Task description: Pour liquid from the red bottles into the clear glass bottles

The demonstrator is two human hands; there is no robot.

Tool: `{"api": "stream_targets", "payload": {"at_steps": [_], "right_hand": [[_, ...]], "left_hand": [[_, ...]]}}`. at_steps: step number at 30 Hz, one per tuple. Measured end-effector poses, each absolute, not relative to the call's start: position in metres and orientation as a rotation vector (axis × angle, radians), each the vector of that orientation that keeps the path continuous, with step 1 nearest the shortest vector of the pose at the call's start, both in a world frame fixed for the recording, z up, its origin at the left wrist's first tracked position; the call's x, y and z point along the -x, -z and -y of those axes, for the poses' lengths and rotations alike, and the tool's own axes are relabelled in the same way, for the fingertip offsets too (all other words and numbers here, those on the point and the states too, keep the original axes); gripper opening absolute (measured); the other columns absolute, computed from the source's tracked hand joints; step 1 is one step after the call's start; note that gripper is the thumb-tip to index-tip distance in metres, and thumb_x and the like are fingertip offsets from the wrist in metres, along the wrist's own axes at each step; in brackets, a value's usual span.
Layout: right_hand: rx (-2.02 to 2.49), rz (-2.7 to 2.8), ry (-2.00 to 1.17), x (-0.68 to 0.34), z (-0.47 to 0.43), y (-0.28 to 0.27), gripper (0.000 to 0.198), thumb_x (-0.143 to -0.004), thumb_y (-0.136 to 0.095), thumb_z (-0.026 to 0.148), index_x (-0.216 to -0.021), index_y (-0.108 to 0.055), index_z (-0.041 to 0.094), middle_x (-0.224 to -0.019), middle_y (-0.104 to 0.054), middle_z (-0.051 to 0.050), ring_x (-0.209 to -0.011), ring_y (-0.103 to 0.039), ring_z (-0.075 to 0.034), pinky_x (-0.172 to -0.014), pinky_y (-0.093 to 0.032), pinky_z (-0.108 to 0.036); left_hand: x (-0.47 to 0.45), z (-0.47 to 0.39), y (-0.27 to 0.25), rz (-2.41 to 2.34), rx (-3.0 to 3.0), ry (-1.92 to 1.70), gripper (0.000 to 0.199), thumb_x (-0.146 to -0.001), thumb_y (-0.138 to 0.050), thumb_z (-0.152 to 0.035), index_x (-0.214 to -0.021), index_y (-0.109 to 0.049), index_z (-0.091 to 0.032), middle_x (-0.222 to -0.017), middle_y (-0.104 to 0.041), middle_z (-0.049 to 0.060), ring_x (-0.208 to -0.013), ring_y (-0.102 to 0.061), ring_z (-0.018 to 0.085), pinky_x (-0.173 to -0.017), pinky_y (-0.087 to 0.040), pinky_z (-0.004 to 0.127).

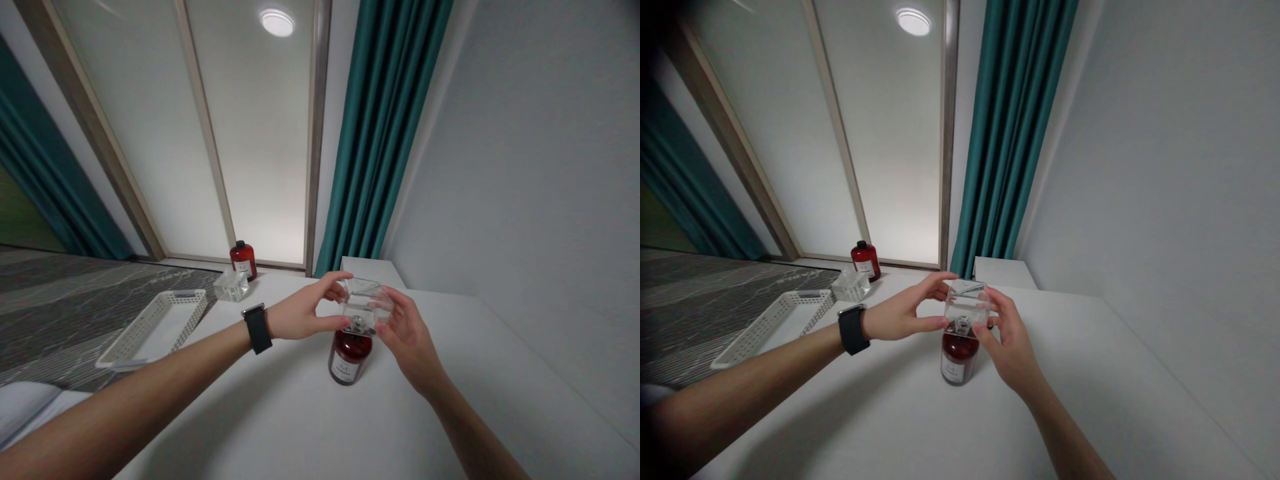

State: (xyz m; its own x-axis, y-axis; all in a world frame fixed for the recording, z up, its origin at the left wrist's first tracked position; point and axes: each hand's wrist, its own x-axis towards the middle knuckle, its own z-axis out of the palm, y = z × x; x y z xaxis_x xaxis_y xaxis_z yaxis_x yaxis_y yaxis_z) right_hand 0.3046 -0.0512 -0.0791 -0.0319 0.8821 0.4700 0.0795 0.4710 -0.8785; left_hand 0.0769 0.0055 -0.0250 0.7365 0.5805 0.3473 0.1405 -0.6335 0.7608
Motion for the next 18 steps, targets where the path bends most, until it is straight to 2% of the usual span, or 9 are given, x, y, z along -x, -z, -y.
{"api": "stream_targets", "payload": {"at_steps": [18], "right_hand": [[0.902,1.518,-0.760,-0.3067,0.0526,0.0798,0.048,-0.087,-0.065,0.037,-0.131,-0.048,0.034,-0.133,-0.055,-0.009,-0.112,-0.060,-0.026,-0.086,-0.055,-0.043]], "left_hand": [[-0.0754,-0.0013,0.0229,-0.553,-2.194,-0.766,0.069,-0.086,-0.070,-0.030,-0.144,-0.031,-0.024,-0.122,-0.058,0.011,-0.112,-0.059,0.026,-0.102,-0.045,0.051]]}}
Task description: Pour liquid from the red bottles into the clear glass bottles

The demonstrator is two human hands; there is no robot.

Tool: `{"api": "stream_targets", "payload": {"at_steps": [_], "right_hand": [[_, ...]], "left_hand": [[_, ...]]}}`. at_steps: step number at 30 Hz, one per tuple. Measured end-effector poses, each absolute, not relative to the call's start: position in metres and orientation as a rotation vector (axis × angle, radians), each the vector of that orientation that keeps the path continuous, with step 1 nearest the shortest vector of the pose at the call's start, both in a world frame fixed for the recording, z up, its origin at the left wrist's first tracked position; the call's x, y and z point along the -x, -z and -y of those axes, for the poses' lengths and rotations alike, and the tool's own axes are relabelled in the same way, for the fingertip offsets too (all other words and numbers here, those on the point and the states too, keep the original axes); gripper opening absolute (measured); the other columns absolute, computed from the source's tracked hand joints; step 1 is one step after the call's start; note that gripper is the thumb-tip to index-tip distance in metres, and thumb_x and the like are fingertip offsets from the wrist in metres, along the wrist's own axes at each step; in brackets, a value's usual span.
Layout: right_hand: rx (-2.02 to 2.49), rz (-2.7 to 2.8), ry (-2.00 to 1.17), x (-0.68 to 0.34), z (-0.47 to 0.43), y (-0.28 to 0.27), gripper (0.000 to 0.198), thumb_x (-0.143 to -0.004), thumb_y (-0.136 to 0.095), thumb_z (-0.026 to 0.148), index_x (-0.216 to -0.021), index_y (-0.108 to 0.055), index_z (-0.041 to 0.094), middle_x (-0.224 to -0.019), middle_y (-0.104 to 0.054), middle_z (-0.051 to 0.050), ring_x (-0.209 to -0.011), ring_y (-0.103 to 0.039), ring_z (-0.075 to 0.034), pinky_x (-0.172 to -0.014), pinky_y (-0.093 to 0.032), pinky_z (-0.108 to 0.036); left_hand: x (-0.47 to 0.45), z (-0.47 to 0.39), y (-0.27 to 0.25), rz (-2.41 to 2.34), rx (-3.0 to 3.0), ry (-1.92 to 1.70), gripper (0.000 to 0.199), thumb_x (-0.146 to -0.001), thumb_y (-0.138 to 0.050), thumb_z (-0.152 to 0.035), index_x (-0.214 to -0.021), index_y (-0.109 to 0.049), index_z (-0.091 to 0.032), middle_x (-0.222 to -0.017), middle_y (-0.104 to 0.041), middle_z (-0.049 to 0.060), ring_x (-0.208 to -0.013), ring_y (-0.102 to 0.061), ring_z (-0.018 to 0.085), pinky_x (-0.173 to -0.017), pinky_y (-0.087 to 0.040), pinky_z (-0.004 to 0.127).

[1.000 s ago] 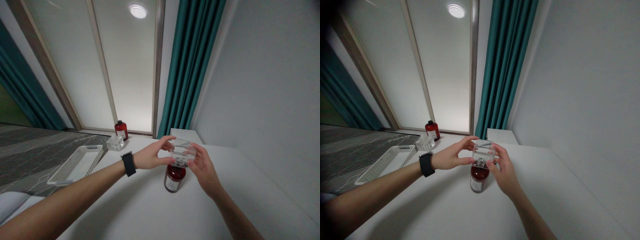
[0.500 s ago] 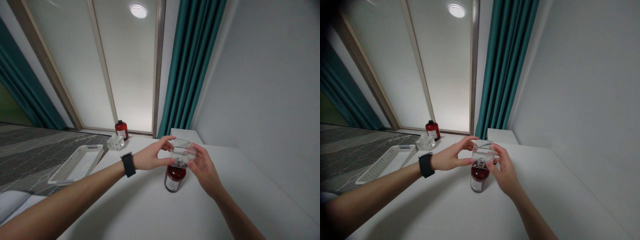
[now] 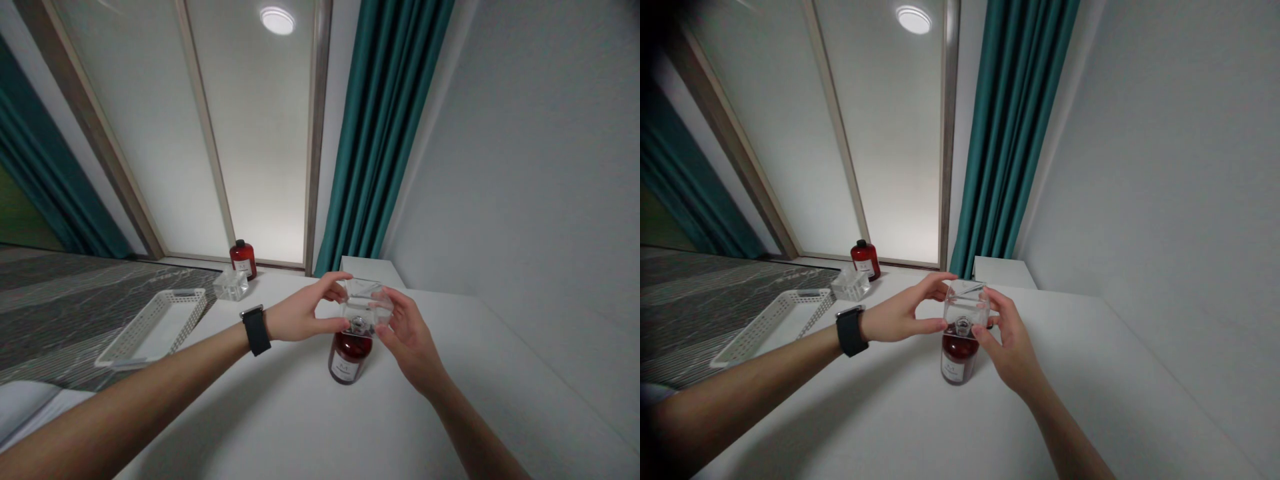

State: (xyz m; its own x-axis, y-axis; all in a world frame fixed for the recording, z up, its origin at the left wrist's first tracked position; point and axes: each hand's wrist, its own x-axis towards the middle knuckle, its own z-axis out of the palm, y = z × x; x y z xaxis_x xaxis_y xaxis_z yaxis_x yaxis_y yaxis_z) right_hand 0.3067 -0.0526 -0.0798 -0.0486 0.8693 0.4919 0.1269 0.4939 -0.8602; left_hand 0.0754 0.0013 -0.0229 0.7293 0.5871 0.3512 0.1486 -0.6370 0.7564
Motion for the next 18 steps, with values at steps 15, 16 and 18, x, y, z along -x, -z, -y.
{"api": "stream_targets", "payload": {"at_steps": [15,16,18], "right_hand": [[0.884,1.531,-0.748,-0.3077,0.0536,0.0829,0.046,-0.088,-0.065,0.036,-0.131,-0.047,0.036,-0.136,-0.052,-0.008,-0.119,-0.056,-0.027,-0.092,-0.053,-0.044],[0.888,1.535,-0.751,-0.3076,0.0535,0.0819,0.046,-0.088,-0.065,0.036,-0.131,-0.047,0.036,-0.136,-0.052,-0.008,-0.119,-0.057,-0.027,-0.092,-0.053,-0.044],[0.901,1.536,-0.759,-0.3072,0.0533,0.0794,0.046,-0.089,-0.065,0.036,-0.131,-0.047,0.036,-0.135,-0.053,-0.008,-0.118,-0.058,-0.027,-0.091,-0.053,-0.044]], "left_hand": [[-0.0742,0.0018,0.0193,-0.551,-2.217,-0.776,0.070,-0.085,-0.071,-0.030,-0.143,-0.032,-0.024,-0.121,-0.059,0.011,-0.112,-0.058,0.026,-0.102,-0.045,0.050],[-0.0741,0.0015,0.0201,-0.550,-2.211,-0.774,0.070,-0.085,-0.071,-0.030,-0.143,-0.032,-0.024,-0.121,-0.059,0.011,-0.112,-0.058,0.026,-0.102,-0.045,0.050],[-0.0741,0.0006,0.0219,-0.550,-2.197,-0.769,0.070,-0.086,-0.070,-0.030,-0.144,-0.031,-0.024,-0.123,-0.058,0.011,-0.113,-0.058,0.026,-0.103,-0.045,0.050]]}}
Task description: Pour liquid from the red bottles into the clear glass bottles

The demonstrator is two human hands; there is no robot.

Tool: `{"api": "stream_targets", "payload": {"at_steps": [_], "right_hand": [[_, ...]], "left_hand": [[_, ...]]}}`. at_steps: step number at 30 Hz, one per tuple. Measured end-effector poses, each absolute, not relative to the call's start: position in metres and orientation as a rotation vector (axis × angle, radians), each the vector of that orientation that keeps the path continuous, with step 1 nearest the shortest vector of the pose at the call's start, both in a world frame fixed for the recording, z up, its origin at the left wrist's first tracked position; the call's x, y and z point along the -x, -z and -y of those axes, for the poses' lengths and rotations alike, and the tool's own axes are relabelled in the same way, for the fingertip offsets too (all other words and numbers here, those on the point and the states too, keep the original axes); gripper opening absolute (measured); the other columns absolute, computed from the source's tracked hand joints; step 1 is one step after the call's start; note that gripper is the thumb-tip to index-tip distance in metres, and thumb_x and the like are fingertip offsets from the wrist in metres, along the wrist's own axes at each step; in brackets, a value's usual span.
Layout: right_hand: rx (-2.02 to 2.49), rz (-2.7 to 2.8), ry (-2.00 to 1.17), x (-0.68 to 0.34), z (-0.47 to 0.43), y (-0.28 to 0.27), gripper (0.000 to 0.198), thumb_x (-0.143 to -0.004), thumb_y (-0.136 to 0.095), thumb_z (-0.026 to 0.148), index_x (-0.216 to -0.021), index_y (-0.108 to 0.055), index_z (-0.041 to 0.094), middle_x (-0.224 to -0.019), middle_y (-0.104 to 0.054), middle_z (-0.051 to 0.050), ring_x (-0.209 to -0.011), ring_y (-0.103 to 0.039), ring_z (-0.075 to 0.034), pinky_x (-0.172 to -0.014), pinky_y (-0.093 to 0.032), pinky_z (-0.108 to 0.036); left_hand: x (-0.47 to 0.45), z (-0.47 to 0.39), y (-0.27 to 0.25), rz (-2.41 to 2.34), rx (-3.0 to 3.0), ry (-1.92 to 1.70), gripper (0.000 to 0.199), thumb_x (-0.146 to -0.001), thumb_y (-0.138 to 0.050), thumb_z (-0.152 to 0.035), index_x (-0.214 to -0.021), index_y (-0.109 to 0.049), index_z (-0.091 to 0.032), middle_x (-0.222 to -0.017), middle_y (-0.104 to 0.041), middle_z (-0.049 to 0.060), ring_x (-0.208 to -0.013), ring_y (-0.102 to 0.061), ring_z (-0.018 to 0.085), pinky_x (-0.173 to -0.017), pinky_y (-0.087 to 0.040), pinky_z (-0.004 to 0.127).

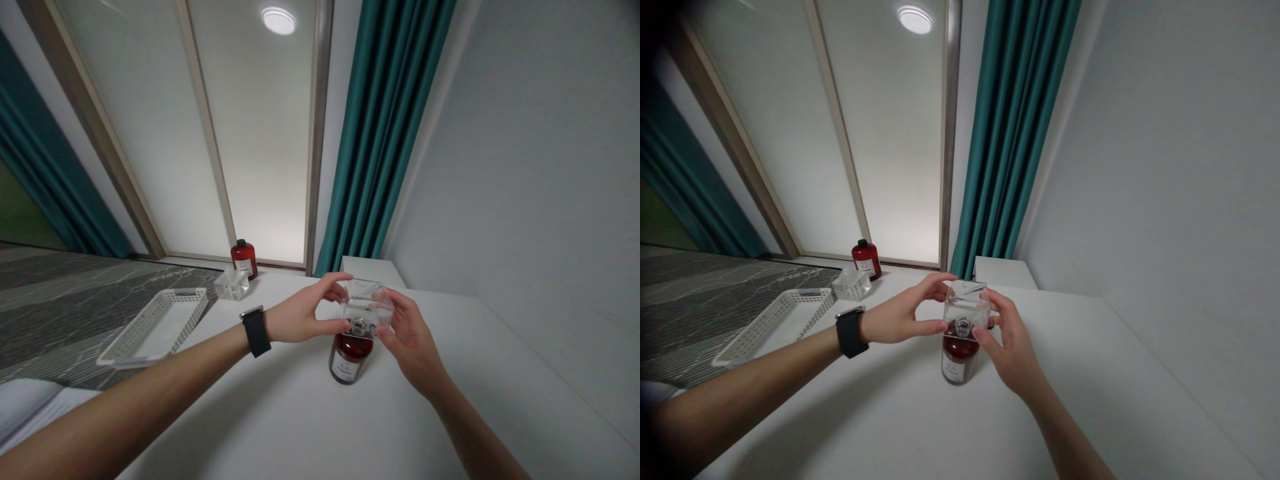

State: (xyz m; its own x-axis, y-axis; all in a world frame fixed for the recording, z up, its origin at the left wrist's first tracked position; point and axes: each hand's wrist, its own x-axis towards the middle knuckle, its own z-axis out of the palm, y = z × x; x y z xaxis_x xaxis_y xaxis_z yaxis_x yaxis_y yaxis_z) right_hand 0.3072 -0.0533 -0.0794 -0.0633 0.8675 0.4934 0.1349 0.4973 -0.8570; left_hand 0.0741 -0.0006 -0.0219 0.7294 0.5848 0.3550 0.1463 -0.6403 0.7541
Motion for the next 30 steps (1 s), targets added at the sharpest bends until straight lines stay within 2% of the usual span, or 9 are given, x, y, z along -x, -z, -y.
{"api": "stream_targets", "payload": {"at_steps": [7,14,22,30], "right_hand": [[0.948,1.515,-0.782,-0.305,0.053,0.075,0.048,-0.087,-0.064,0.035,-0.132,-0.047,0.034,-0.135,-0.053,-0.009,-0.114,-0.058,-0.027,-0.087,-0.054,-0.043],[1.017,1.559,-0.746,-0.302,0.049,0.067,0.050,-0.086,-0.062,0.033,-0.133,-0.046,0.031,-0.126,-0.058,-0.009,-0.110,-0.059,-0.026,-0.084,-0.053,-0.041],[1.125,1.601,-0.763,-0.301,0.049,0.054,0.052,-0.084,-0.061,0.034,-0.134,-0.047,0.029,-0.127,-0.058,-0.010,-0.106,-0.060,-0.025,-0.081,-0.053,-0.040],[1.118,1.632,-0.735,-0.302,0.049,0.055,0.052,-0.084,-0.061,0.033,-0.134,-0.047,0.029,-0.130,-0.056,-0.010,-0.106,-0.059,-0.025,-0.082,-0.051,-0.040]], "left_hand": [[-0.074,-0.002,0.028,-0.560,-2.132,-0.763,0.069,-0.087,-0.069,-0.028,-0.144,-0.029,-0.024,-0.124,-0.057,0.012,-0.113,-0.058,0.025,-0.102,-0.046,0.050],[-0.075,-0.003,0.029,-0.558,-2.054,-0.779,0.065,-0.086,-0.067,-0.024,-0.140,-0.032,-0.022,-0.115,-0.059,0.010,-0.109,-0.059,0.025,-0.100,-0.046,0.050],[-0.075,-0.002,0.037,-0.544,-1.926,-0.792,0.060,-0.088,-0.064,-0.024,-0.137,-0.029,-0.020,-0.109,-0.056,0.008,-0.104,-0.059,0.022,-0.098,-0.046,0.047],[-0.076,0.000,0.038,-0.547,-1.925,-0.782,0.064,-0.086,-0.066,-0.024,-0.138,-0.028,-0.020,-0.120,-0.058,0.014,-0.115,-0.057,0.026,-0.100,-0.045,0.051]]}}
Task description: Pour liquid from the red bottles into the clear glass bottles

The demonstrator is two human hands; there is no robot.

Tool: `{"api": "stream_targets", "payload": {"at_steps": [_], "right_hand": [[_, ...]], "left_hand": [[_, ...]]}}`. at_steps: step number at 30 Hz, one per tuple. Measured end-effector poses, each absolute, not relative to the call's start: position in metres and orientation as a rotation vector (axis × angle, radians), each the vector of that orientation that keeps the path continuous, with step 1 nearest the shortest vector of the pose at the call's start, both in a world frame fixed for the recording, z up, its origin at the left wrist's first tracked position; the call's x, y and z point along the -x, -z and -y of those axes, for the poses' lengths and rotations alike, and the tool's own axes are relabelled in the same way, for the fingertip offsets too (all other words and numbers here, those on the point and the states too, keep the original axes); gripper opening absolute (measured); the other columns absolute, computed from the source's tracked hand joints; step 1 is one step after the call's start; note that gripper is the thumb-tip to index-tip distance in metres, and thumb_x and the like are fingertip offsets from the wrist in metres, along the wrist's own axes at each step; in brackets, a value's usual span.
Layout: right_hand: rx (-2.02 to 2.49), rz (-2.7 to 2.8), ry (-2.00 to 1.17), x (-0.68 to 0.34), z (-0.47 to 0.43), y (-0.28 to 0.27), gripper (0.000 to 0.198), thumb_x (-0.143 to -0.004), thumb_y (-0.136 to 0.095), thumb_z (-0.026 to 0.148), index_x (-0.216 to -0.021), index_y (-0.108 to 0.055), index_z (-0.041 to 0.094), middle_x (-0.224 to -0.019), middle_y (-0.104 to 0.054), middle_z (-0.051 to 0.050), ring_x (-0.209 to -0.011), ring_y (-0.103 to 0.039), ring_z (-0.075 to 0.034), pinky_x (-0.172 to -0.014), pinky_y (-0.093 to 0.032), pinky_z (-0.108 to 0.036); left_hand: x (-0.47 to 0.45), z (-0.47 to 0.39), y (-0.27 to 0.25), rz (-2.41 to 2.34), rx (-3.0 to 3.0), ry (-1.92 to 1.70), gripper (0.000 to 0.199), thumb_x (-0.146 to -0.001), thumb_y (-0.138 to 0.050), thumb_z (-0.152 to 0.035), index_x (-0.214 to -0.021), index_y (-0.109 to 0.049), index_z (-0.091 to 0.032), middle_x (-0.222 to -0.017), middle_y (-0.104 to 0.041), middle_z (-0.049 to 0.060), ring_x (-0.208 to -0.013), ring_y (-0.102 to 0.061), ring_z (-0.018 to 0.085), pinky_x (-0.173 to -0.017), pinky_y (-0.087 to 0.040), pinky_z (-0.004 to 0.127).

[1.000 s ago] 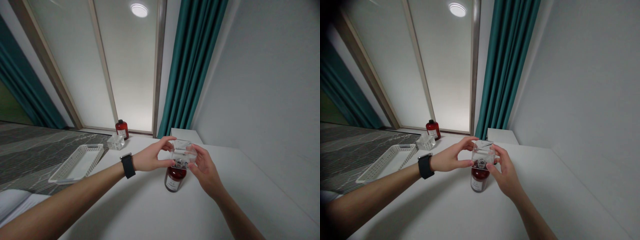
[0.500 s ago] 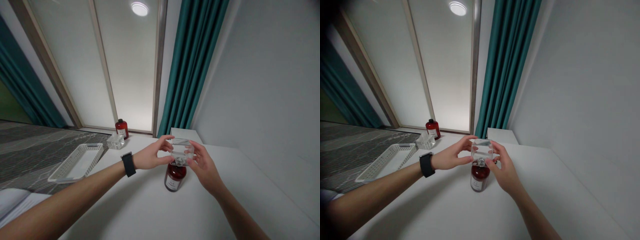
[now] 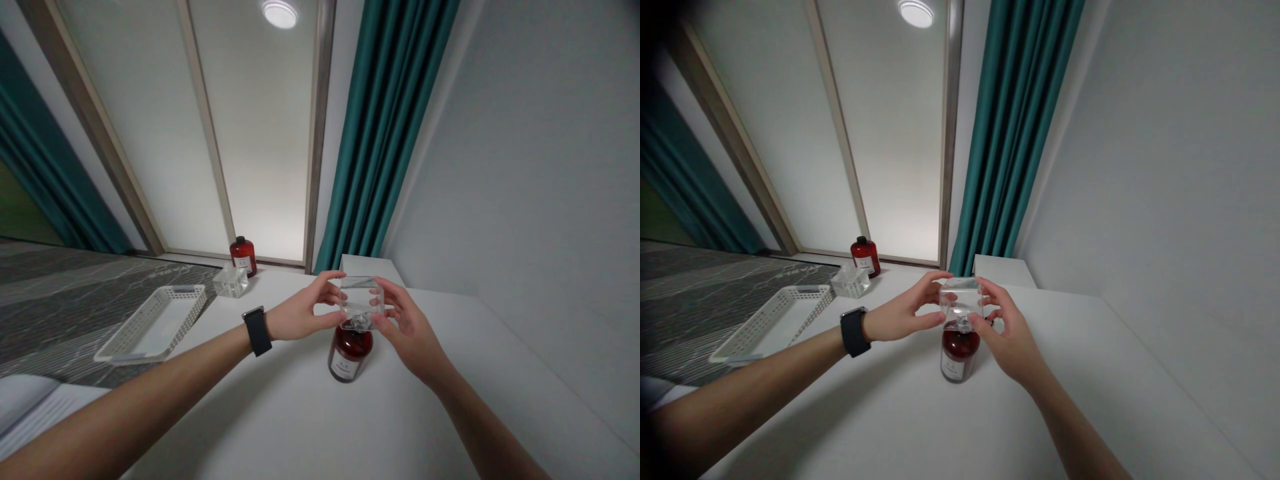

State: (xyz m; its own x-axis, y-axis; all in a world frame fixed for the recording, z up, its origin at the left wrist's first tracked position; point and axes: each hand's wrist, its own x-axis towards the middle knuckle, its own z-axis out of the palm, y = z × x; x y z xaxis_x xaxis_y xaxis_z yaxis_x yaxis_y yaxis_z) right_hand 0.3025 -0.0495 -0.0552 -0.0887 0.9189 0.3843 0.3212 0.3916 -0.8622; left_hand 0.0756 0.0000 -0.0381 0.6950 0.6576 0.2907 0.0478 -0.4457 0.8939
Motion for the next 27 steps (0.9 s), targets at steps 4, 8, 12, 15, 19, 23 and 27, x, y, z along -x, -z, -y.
{"api": "stream_targets", "payload": {"at_steps": [4,8,12,15,19,23,27], "right_hand": [[1.124,1.633,-0.723,-0.302,0.051,0.053,0.052,-0.084,-0.060,0.033,-0.134,-0.047,0.029,-0.131,-0.056,-0.009,-0.107,-0.058,-0.025,-0.082,-0.050,-0.040],[1.148,1.636,-0.712,-0.300,0.052,0.049,0.053,-0.083,-0.060,0.034,-0.134,-0.048,0.028,-0.130,-0.056,-0.009,-0.107,-0.057,-0.025,-0.080,-0.050,-0.039],[1.155,1.627,-0.729,-0.300,0.050,0.048,0.053,-0.082,-0.060,0.035,-0.133,-0.048,0.028,-0.127,-0.056,-0.009,-0.104,-0.057,-0.024,-0.080,-0.049,-0.039],[1.169,1.595,-0.775,-0.299,0.046,0.049,0.053,-0.082,-0.061,0.038,-0.132,-0.048,0.027,-0.122,-0.057,-0.009,-0.102,-0.057,-0.024,-0.080,-0.049,-0.039],[1.196,1.502,-0.908,-0.297,0.037,0.048,0.052,-0.082,-0.060,0.046,-0.129,-0.048,0.027,-0.123,-0.055,-0.009,-0.091,-0.061,-0.022,-0.077,-0.049,-0.037],[1.212,1.448,-0.984,-0.299,0.029,0.049,0.046,-0.082,-0.059,0.053,-0.118,-0.051,0.026,-0.114,-0.059,-0.007,-0.084,-0.060,-0.020,-0.069,-0.046,-0.032],[1.218,1.364,-1.043,-0.300,0.022,0.056,0.038,-0.083,-0.058,0.057,-0.103,-0.055,0.024,-0.099,-0.060,-0.002,-0.073,-0.055,-0.016,-0.057,-0.040,-0.026]], "left_hand": [[-0.076,0.001,0.038,-0.549,-1.911,-0.788,0.063,-0.087,-0.066,-0.024,-0.138,-0.030,-0.020,-0.123,-0.058,0.014,-0.116,-0.057,0.027,-0.101,-0.044,0.052],[-0.075,0.001,0.039,-0.545,-1.902,-0.782,0.063,-0.088,-0.065,-0.025,-0.139,-0.028,-0.019,-0.119,-0.058,0.014,-0.115,-0.058,0.026,-0.102,-0.043,0.052],[-0.075,0.000,0.041,-0.544,-1.887,-0.804,0.062,-0.089,-0.066,-0.029,-0.138,-0.030,-0.020,-0.116,-0.059,0.012,-0.111,-0.058,0.025,-0.101,-0.044,0.050],[-0.077,-0.003,0.044,-0.545,-1.886,-0.812,0.061,-0.090,-0.065,-0.033,-0.139,-0.031,-0.021,-0.113,-0.060,0.011,-0.107,-0.060,0.023,-0.099,-0.046,0.047],[-0.076,-0.010,0.052,-0.595,-2.009,-0.834,0.049,-0.099,-0.047,-0.034,-0.143,-0.031,-0.020,-0.114,-0.061,0.011,-0.104,-0.061,0.023,-0.094,-0.049,0.045],[-0.072,-0.016,0.060,-0.749,-2.520,-0.929,0.066,-0.093,-0.050,-0.017,-0.151,-0.019,-0.021,-0.137,-0.049,0.016,-0.119,-0.055,0.028,-0.102,-0.044,0.051],[-0.073,-0.024,0.062,-0.754,-3.025,-0.911,0.073,-0.083,-0.065,-0.013,-0.146,-0.031,-0.025,-0.152,-0.036,0.015,-0.136,-0.038,0.035,-0.108,-0.037,0.055]]}}
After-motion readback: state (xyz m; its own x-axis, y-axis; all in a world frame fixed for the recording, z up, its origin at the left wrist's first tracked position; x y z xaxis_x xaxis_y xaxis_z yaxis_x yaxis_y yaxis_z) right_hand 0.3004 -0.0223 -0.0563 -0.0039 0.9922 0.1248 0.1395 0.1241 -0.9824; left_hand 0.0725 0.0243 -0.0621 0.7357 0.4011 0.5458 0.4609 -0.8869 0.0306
